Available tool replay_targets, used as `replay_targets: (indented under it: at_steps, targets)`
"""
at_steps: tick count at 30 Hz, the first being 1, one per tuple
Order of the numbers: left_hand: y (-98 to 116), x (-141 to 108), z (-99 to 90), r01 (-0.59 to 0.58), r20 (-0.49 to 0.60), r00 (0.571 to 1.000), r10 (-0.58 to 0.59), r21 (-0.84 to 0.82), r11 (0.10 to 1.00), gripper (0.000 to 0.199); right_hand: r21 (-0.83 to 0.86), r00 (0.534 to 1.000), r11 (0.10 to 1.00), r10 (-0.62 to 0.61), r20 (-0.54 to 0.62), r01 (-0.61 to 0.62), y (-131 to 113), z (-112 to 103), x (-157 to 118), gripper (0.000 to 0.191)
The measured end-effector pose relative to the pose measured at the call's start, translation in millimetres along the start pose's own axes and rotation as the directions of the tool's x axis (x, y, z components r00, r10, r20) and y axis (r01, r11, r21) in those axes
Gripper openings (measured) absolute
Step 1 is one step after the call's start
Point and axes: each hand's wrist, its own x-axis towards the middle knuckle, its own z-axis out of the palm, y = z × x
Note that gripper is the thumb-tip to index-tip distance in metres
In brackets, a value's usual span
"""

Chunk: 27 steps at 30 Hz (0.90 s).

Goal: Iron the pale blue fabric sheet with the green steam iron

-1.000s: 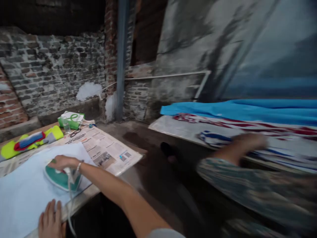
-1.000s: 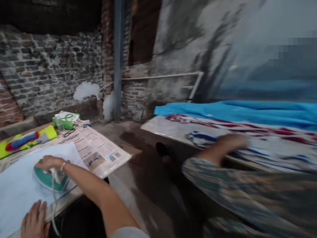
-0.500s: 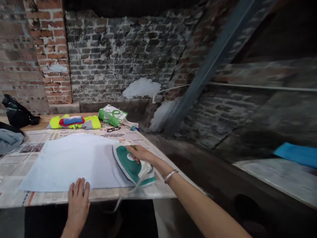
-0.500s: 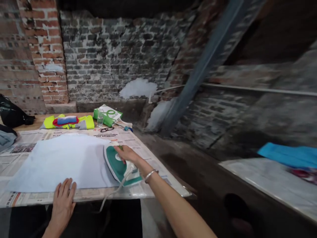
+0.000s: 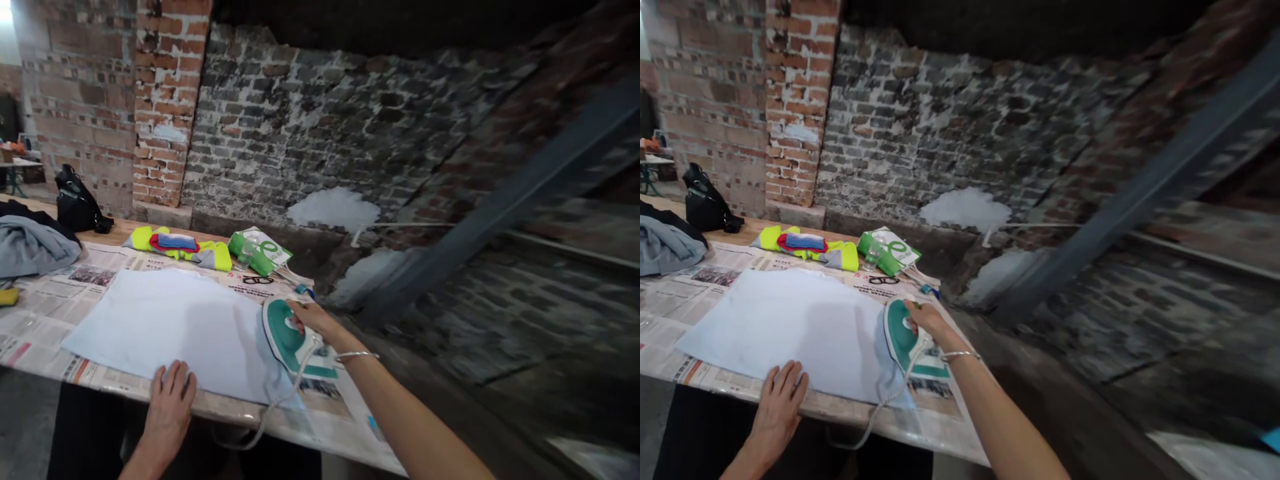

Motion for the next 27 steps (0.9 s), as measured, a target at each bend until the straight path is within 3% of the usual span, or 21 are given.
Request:
replay_targets:
  at_steps: [3,6,8,12,17,27]
  targets:
    - [1.2,-0.2,0.1,0.011,0.003,1.000,-0.011,-0.016,1.000,0.051,0.087,0.993,0.992,0.087,0.082,-0.094,-6.7,-19.9,-15.8,0.041]
    - [2.0,2.1,-2.8,0.025,-0.002,1.000,-0.025,-0.025,0.999,0.049,0.220,0.988,0.973,0.041,0.151,-0.074,-13.9,-36.7,-35.4,0.038]
    - [2.0,3.2,-3.9,0.029,-0.006,1.000,-0.029,-0.033,0.999,0.048,0.259,0.984,0.965,-0.007,0.180,-0.041,-20.4,-36.5,-48.1,0.037]
    - [1.0,1.2,-0.5,0.022,-0.041,0.999,-0.023,-0.030,0.999,0.049,0.249,0.975,0.968,-0.058,0.214,0.003,-33.2,-1.3,-64.0,0.039]
    - [-0.1,-1.9,7.0,0.011,-0.076,0.997,-0.012,-0.012,1.000,0.051,0.154,0.972,0.987,-0.070,0.226,0.036,-46.9,52.4,-55.6,0.042]
    - [-4.3,0.8,11.4,-0.003,-0.180,0.984,0.002,-0.006,1.000,0.051,0.020,0.983,1.000,-0.005,0.183,0.001,-83.4,59.2,-22.6,0.051]
